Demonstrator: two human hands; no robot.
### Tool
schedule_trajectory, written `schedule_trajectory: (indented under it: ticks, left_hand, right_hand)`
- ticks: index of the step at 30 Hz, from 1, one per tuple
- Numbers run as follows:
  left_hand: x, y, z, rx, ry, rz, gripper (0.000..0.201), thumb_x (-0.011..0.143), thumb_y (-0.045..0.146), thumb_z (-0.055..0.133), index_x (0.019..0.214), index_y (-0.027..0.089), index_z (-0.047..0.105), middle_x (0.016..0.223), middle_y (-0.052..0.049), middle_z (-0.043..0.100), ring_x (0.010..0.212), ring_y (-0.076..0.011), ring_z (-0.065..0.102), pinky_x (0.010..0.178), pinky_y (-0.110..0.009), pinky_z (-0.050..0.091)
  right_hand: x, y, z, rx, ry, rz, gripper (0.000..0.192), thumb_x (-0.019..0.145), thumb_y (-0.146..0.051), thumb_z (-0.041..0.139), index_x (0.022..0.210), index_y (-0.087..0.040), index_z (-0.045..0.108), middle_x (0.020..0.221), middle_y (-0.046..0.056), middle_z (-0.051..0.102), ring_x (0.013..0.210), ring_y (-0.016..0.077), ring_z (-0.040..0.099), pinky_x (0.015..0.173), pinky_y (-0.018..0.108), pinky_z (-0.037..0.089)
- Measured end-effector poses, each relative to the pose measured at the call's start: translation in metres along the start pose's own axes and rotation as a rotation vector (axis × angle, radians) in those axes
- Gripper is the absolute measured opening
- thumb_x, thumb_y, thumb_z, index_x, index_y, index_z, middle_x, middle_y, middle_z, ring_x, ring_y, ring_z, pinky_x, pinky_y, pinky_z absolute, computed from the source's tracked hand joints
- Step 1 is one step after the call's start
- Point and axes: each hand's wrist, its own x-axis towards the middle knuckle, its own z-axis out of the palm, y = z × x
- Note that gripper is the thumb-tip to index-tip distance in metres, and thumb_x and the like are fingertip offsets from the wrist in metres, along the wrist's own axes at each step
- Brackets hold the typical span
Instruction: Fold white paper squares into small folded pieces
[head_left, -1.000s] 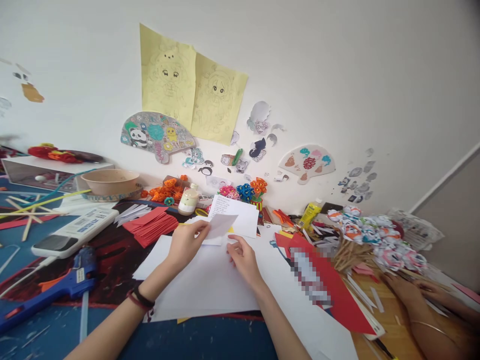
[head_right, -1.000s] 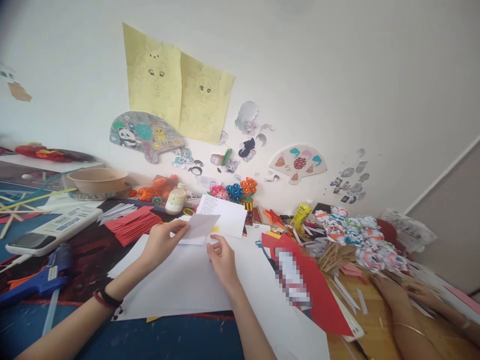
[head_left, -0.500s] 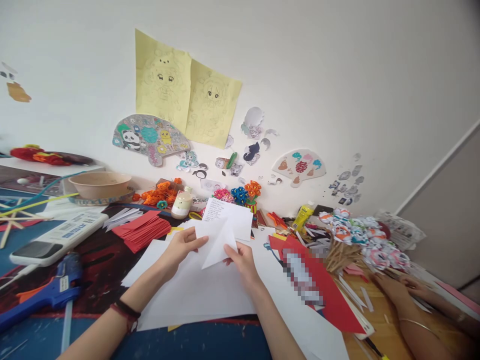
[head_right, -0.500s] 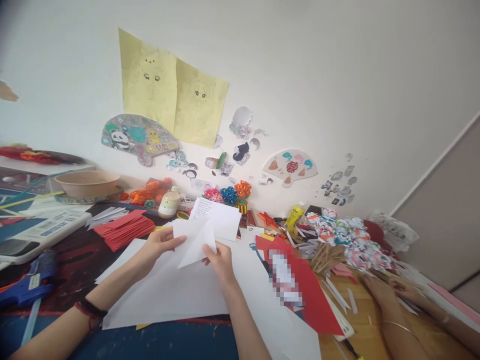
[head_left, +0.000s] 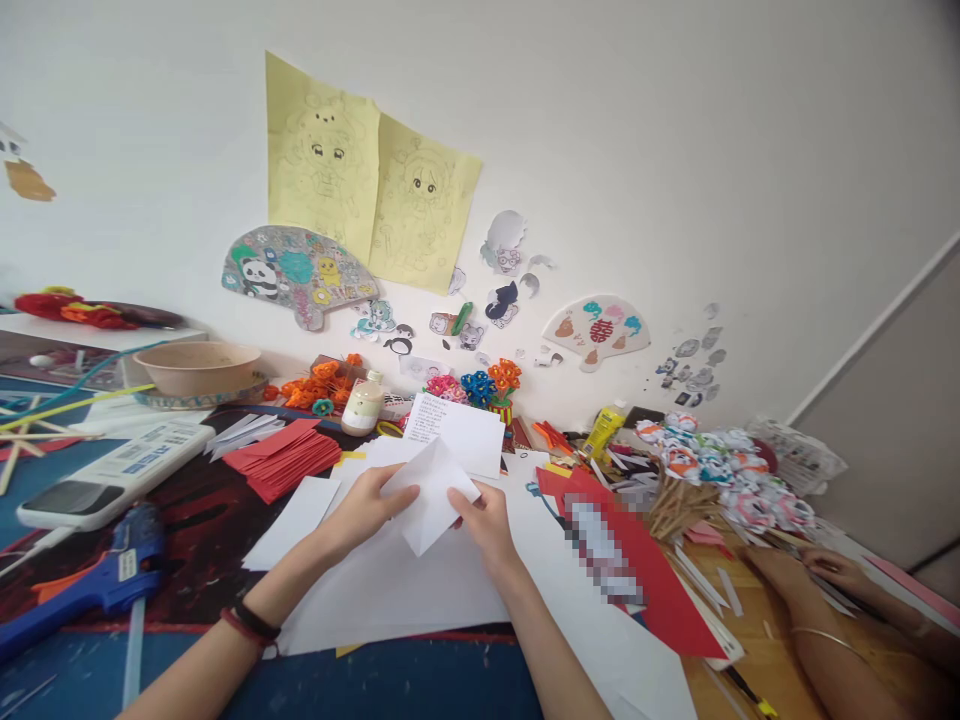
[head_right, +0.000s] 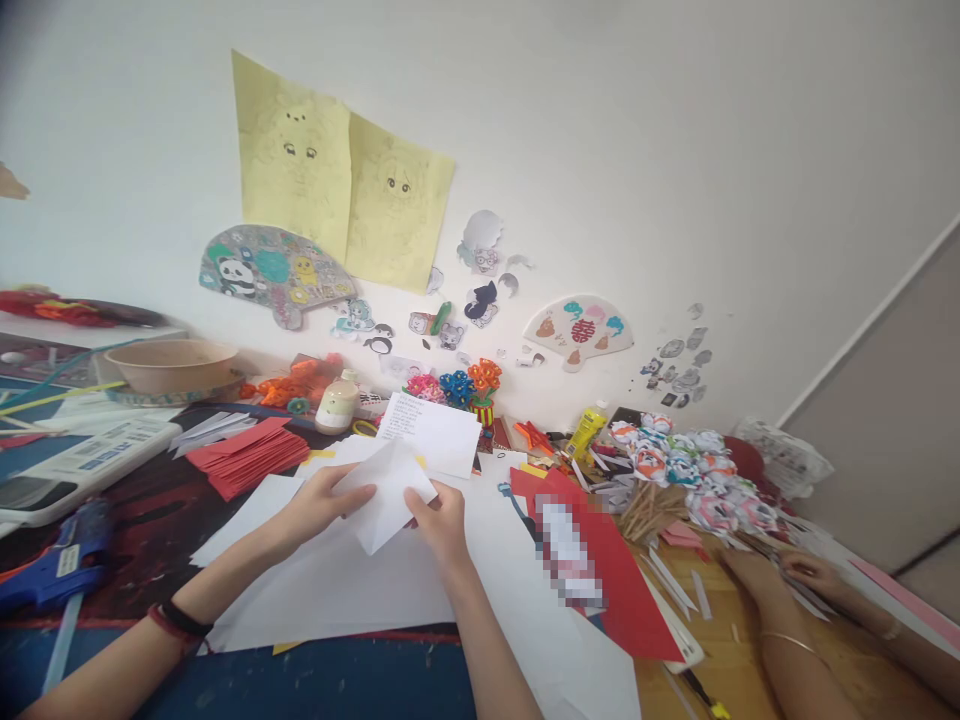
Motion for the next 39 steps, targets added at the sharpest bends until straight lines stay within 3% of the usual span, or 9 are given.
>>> schedule_trajectory:
  ticks: [3,6,11,15,23,28,32,36,39]
  left_hand:
    - [0.0,-0.001,0.003,0.189,0.107,0.094,0.042,0.084,0.038,0.042,0.118,0.019,0.058,0.103,-0.006,0.068,0.089,-0.0248,0.062,0.077,-0.033,0.048]
    - [-0.003,-0.003,0.007,0.508,0.153,0.165,0.047,0.087,0.023,0.035,0.133,0.025,0.043,0.118,-0.005,0.063,0.1,-0.0236,0.06,0.083,-0.033,0.046]
    - [-0.01,-0.009,0.017,1.115,0.073,0.357,0.084,0.068,-0.004,0.036,0.142,0.031,0.02,0.148,-0.005,0.028,0.106,-0.023,0.056,0.087,-0.035,0.042]
    - [-0.012,-0.014,0.023,1.245,0.037,0.392,0.087,0.067,-0.002,0.037,0.144,0.027,0.009,0.151,-0.009,0.017,0.103,-0.0248,0.056,0.082,-0.036,0.043]
    - [-0.015,-0.014,0.024,1.097,0.001,0.391,0.081,0.077,0.029,0.054,0.144,0.025,0.009,0.149,-0.013,0.02,0.127,-0.0305,0.036,0.099,-0.046,0.03]
    - [-0.015,-0.012,0.025,0.985,-0.01,0.416,0.071,0.081,0.033,0.053,0.143,0.026,0.017,0.15,-0.013,0.019,0.129,-0.0323,0.033,0.1,-0.049,0.028]
    - [-0.011,-0.006,0.025,0.566,0.018,0.307,0.062,0.085,0.044,0.048,0.14,0.025,0.026,0.142,-0.012,0.038,0.121,-0.0272,0.045,0.096,-0.042,0.039]
    - [-0.006,0.004,0.023,0.145,0.156,0.11,0.051,0.083,0.046,0.05,0.127,0.02,0.045,0.109,-0.009,0.066,0.09,-0.022,0.064,0.077,-0.032,0.049]
    - [-0.005,0.008,0.02,-0.016,0.157,0.028,0.038,0.079,0.045,0.054,0.102,0.015,0.061,0.091,-0.009,0.071,0.08,-0.0223,0.065,0.069,-0.029,0.05]
  right_hand:
    - [-0.001,-0.001,0.004,0.139,-0.027,0.105,0.037,0.07,-0.046,0.066,0.076,-0.009,0.063,0.057,0.006,0.064,0.048,0.0172,0.061,0.048,0.027,0.047]
    - [-0.003,0.0,0.008,0.201,-0.066,0.153,0.04,0.072,-0.047,0.065,0.075,-0.008,0.063,0.059,0.009,0.066,0.058,0.0215,0.066,0.056,0.03,0.051]
    - [-0.004,0.0,0.011,0.208,-0.095,0.115,0.044,0.073,-0.05,0.064,0.082,-0.007,0.065,0.069,0.011,0.068,0.059,0.0218,0.067,0.06,0.033,0.052]
    - [-0.003,-0.003,0.009,0.2,-0.091,0.11,0.04,0.072,-0.047,0.064,0.081,-0.008,0.066,0.076,0.012,0.068,0.06,0.0211,0.067,0.061,0.033,0.053]
    - [-0.007,-0.009,0.01,0.076,-0.144,-0.002,0.042,0.077,-0.048,0.059,0.091,-0.01,0.068,0.082,0.011,0.069,0.064,0.0195,0.067,0.063,0.031,0.053]
    - [-0.006,-0.006,0.008,0.064,-0.097,-0.035,0.041,0.079,-0.048,0.057,0.092,-0.011,0.066,0.076,0.009,0.068,0.061,0.0187,0.065,0.062,0.031,0.053]
    - [-0.004,-0.004,0.003,0.006,-0.004,-0.072,0.034,0.079,-0.045,0.058,0.07,-0.013,0.063,0.06,0.004,0.063,0.059,0.0181,0.063,0.061,0.029,0.051]
    - [-0.007,-0.01,0.004,-0.006,-0.108,-0.065,0.036,0.079,-0.047,0.057,0.066,-0.014,0.062,0.059,0.004,0.064,0.058,0.0172,0.062,0.061,0.029,0.051]
    - [-0.011,-0.014,0.007,0.007,-0.172,-0.07,0.036,0.079,-0.047,0.057,0.069,-0.014,0.064,0.061,0.005,0.065,0.058,0.0173,0.063,0.06,0.029,0.051]
